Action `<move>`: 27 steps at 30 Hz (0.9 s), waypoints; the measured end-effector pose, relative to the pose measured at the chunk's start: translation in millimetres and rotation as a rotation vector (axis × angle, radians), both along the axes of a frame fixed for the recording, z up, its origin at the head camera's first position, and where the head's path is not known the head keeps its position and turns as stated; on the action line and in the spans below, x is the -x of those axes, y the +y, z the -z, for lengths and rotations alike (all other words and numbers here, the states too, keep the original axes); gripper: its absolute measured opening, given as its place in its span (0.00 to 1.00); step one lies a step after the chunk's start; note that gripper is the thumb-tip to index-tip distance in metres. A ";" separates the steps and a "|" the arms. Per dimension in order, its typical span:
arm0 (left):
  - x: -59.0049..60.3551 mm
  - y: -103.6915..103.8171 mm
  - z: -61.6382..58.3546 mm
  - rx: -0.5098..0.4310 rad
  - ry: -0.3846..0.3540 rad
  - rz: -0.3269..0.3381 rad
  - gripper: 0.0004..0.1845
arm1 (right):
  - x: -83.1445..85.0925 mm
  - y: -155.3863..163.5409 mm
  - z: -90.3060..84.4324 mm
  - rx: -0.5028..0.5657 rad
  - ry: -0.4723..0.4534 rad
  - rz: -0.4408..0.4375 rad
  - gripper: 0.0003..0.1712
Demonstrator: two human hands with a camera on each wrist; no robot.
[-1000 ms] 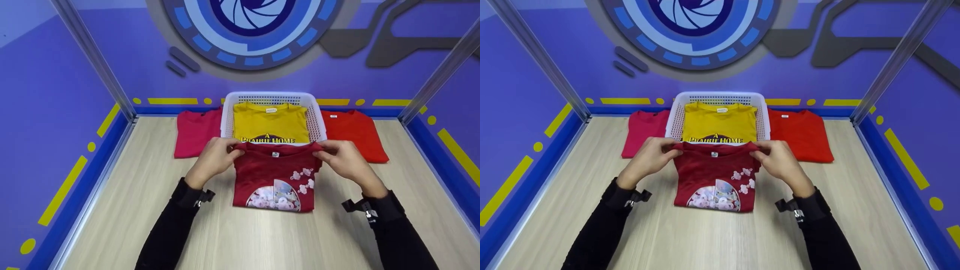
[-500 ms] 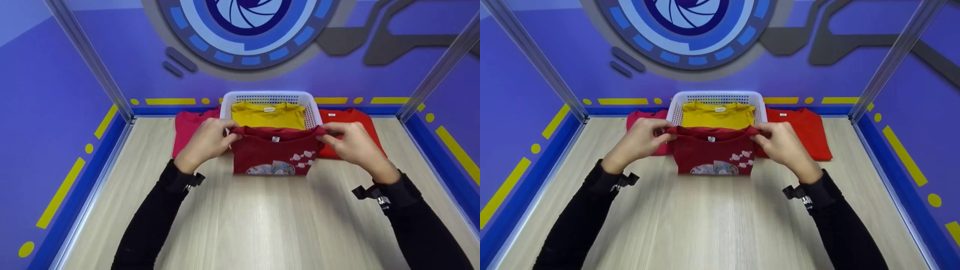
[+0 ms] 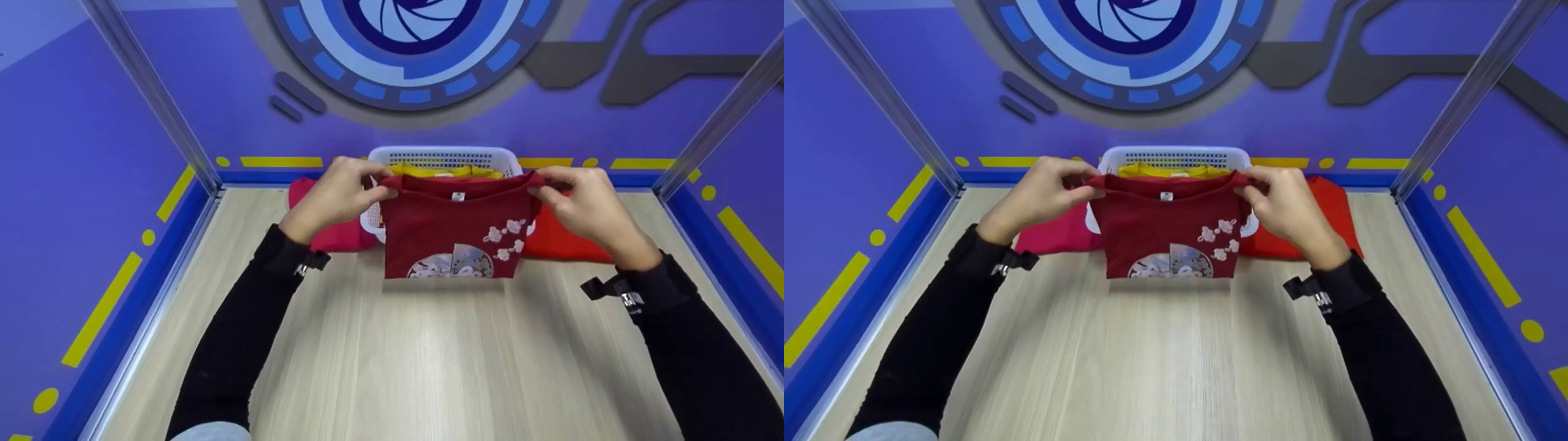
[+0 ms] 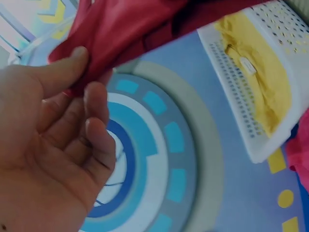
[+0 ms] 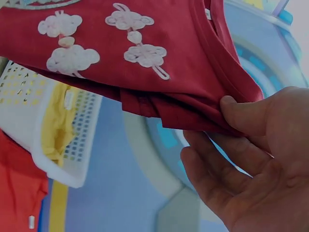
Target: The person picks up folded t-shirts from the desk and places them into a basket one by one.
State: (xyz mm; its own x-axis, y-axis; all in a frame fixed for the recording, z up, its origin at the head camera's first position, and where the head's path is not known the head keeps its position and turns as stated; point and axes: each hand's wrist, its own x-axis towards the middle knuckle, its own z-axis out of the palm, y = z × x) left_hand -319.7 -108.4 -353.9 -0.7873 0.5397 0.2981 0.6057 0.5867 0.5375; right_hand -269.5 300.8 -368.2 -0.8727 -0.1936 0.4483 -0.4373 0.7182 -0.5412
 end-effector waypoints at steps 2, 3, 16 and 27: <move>9.3 0.6 0.0 0.008 -0.019 0.000 0.08 | 9.0 0.9 0.2 0.002 -0.033 0.026 0.09; 13.6 0.9 -0.3 0.013 -0.034 -0.005 0.08 | 13.8 1.0 0.3 0.002 -0.048 0.035 0.09; 58.2 1.6 -8.3 0.047 -0.109 -0.073 0.08 | 67.7 -11.4 -11.8 -0.096 -0.164 0.033 0.13; 87.0 9.0 -3.2 0.100 -0.150 -0.146 0.10 | 99.7 -14.3 -13.3 -0.240 -0.186 0.046 0.14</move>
